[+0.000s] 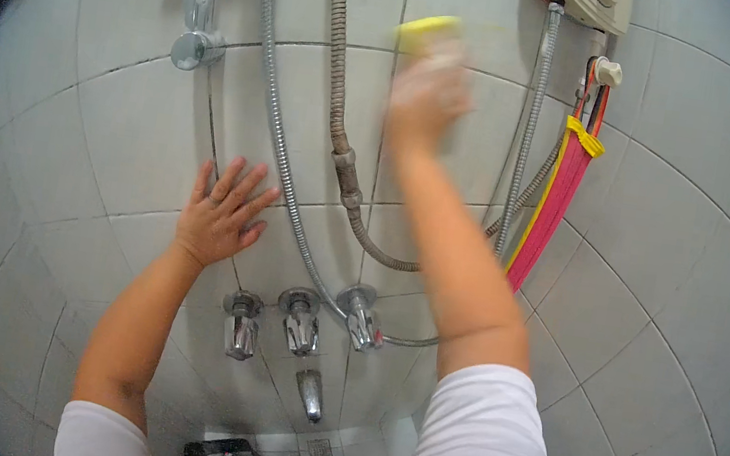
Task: The person cleans the tiled walls of a shower using a sponge and cleaning liquid, scrubbing the tiles, grout lines, and fixtures like the faucet and shower hose.
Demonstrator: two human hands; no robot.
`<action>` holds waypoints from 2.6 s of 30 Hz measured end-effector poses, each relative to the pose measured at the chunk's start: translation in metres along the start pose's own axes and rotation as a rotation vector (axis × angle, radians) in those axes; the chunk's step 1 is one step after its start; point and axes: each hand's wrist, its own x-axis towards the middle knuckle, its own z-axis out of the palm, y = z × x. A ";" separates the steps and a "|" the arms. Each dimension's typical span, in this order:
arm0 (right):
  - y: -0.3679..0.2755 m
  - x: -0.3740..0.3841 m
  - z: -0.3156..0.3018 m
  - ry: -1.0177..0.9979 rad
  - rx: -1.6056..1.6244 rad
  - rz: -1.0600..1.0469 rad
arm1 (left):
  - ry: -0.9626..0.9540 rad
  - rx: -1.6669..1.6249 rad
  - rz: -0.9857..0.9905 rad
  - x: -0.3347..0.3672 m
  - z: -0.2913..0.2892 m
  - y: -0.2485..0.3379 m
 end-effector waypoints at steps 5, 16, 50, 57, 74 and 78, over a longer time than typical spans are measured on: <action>0.029 0.005 -0.036 -0.124 0.180 -0.688 | 0.023 -0.038 0.007 -0.001 0.001 0.002; 0.099 -0.115 -0.043 -0.557 -0.008 -1.856 | 0.071 -0.061 0.002 0.013 0.004 0.016; 0.193 -0.085 0.002 0.133 0.850 1.202 | 0.127 -0.070 -0.020 0.026 0.008 0.032; 0.066 -0.036 -0.035 -0.198 0.092 0.208 | 0.086 -0.023 -0.014 0.009 0.003 0.018; 0.234 -0.110 0.012 0.046 0.489 1.765 | 0.091 -0.047 -0.021 0.010 0.009 0.019; 0.199 0.031 0.023 -0.086 0.422 1.321 | 0.106 -0.036 -0.029 0.010 0.011 0.022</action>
